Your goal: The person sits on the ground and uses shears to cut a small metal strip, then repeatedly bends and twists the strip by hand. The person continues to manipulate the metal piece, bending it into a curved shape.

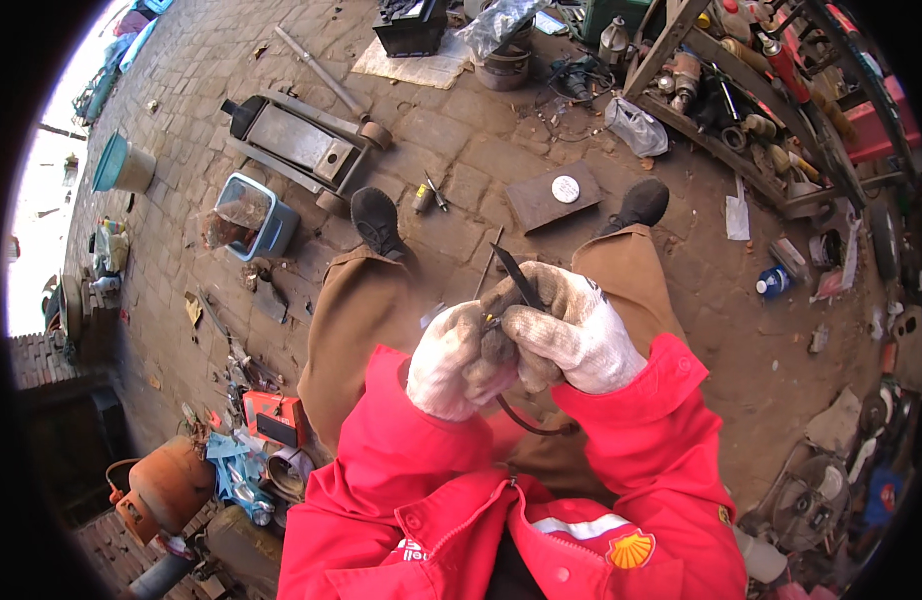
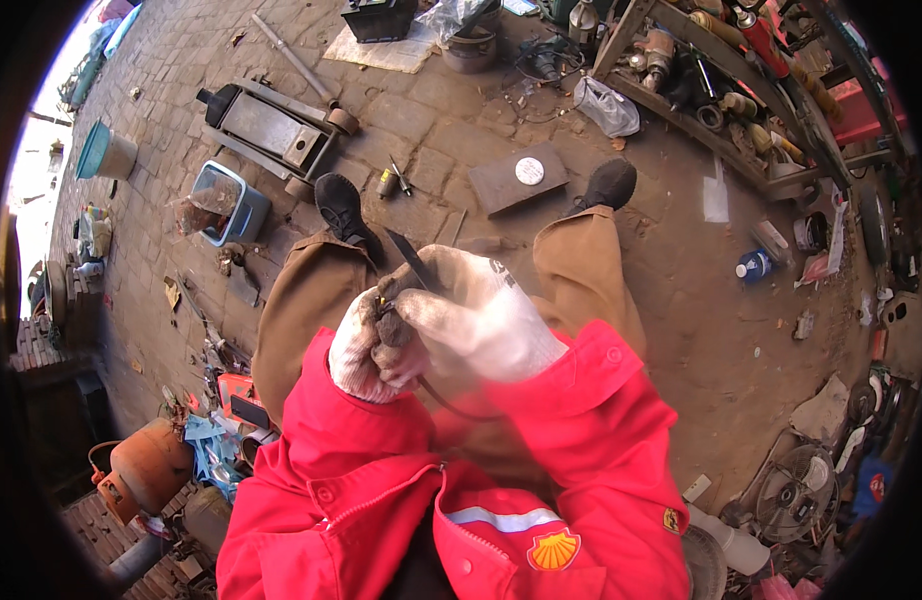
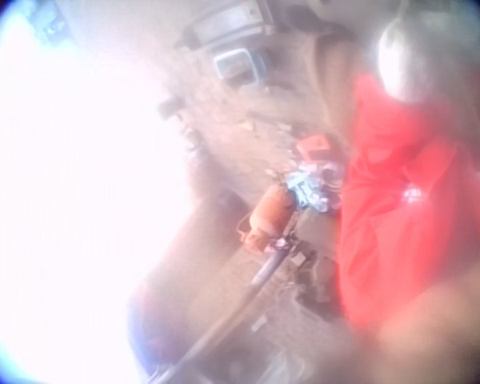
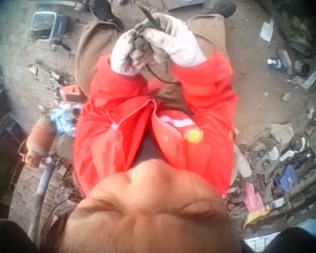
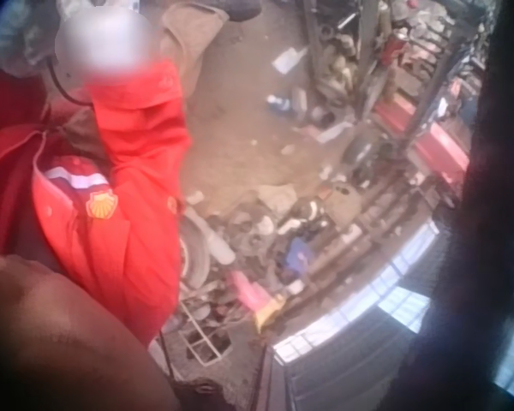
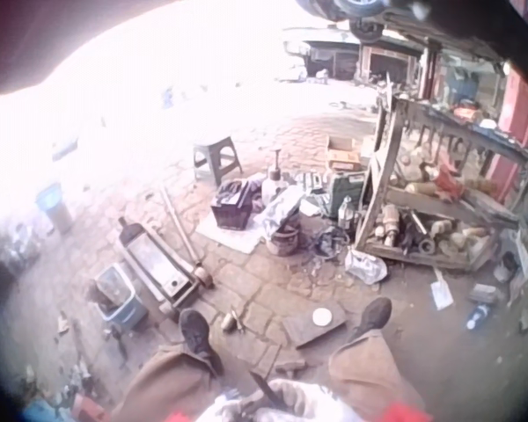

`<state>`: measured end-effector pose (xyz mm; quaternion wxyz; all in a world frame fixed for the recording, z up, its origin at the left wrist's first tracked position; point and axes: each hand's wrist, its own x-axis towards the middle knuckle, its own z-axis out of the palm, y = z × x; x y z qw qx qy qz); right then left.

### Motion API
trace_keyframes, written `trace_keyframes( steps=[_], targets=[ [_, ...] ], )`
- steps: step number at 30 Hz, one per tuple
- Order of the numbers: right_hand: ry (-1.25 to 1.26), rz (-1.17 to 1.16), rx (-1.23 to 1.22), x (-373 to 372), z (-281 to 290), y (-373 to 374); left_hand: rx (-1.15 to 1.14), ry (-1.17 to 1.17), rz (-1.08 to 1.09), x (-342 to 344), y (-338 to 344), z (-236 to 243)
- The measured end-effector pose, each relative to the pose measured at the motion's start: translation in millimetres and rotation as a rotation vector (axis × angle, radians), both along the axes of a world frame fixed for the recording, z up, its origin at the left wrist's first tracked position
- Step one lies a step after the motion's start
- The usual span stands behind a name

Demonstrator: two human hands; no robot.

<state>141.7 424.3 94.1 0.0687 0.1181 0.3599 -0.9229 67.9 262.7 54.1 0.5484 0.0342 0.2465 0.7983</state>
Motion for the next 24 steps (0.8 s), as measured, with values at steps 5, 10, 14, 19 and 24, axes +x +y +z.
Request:
trace_keyframes(
  steps=[5,10,14,19,24],
  targets=[
    [0.028,-0.010,-0.033,1,2,2,-0.012,0.031,-0.015,0,2,-1],
    [-0.012,-0.010,-0.021,5,5,4,-0.166,0.225,0.064,1,-2,-7],
    [-0.033,0.005,0.097,7,6,9,-0.268,0.463,0.177,-3,-1,-11],
    [-0.147,-0.013,0.220,8,1,9,-0.436,1.501,0.382,-22,3,-7],
    [-0.144,-0.192,0.295,1,-8,-5,-0.788,1.704,0.859,-11,13,-5]
  ],
)
